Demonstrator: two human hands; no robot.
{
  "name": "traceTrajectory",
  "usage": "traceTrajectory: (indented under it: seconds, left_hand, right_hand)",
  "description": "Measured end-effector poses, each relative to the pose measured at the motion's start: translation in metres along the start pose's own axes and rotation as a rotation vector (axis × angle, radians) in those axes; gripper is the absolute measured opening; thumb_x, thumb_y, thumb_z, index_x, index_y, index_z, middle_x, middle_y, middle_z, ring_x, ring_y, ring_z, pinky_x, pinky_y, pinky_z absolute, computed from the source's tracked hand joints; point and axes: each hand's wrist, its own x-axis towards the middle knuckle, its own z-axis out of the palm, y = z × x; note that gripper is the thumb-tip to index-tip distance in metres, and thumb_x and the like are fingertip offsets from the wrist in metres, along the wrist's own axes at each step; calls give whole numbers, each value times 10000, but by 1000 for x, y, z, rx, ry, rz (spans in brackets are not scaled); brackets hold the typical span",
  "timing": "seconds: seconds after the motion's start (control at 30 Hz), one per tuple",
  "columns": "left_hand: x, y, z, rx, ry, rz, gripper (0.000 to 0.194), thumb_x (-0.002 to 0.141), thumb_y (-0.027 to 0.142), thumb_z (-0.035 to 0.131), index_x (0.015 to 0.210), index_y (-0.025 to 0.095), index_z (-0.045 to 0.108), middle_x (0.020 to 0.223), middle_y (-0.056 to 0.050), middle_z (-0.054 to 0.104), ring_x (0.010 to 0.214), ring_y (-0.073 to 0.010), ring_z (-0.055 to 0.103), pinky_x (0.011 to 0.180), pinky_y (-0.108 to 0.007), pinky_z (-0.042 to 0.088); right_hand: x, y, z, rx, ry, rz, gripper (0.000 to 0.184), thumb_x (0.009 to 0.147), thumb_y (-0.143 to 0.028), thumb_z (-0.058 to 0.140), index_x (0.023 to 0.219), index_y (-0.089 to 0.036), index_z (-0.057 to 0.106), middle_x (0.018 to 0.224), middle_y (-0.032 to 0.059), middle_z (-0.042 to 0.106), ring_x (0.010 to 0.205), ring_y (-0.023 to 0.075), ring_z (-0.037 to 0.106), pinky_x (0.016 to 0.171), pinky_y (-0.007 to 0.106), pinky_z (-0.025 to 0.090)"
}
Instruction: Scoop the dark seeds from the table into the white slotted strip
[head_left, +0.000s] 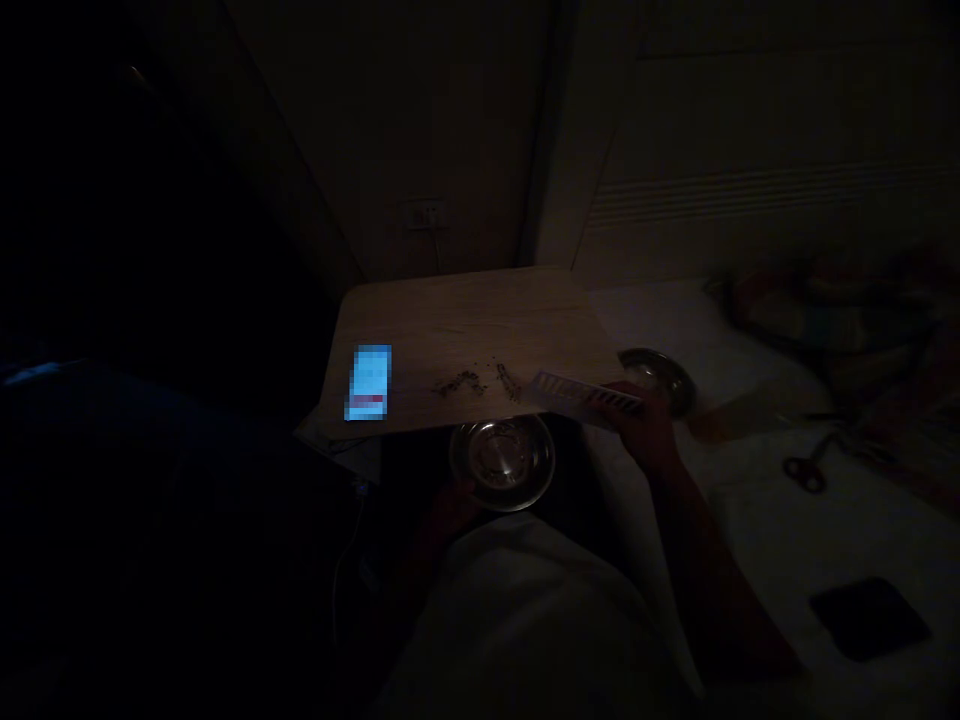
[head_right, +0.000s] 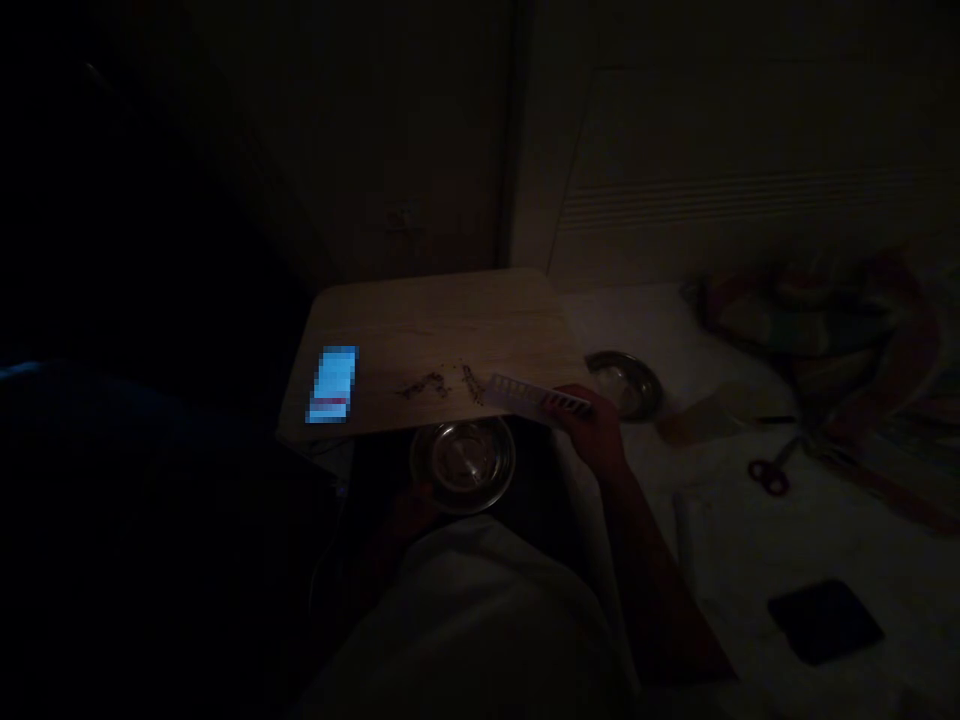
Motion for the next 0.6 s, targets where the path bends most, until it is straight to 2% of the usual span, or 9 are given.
traceTrajectory:
  seconds: [0.27, 0.47, 0.6]
  left_hand:
    - [1, 0, 0, 5, 15, 30, 561, 648, 146, 607, 1201, 89, 538, 1240, -120, 582, 1324, -359, 288, 1086, -490, 204]
    - [2, -2, -5, 7, 35, 14, 490, 644, 147, 598, 1128, 80, 580, 1146, -137, 633, 1303, -368, 325, 1086, -504, 187]
    - [2, -3, -8, -3, 30, 15, 508, 650, 160, 601, 1153, 96, 561, 1163, -126, 625, 1311, -355, 319, 1083, -505, 195]
  right_hand:
    - [-1, 1, 3, 1, -27, -3, 172, 690, -328, 687, 788, -188, 670, 717, 17, 665, 648, 162, 593, 583, 265, 463]
    - [0, -1, 6, 20, 53, -14, 167, 701, -316, 677, 801, -183, 668, 745, 25, 666, 672, 165, 596, 602, 272, 472]
    - [2, -5, 8, 0, 23, -30, 157, 705, -316, 669, 792, -185, 670, 745, 26, 670, 679, 167, 603, 613, 277, 480]
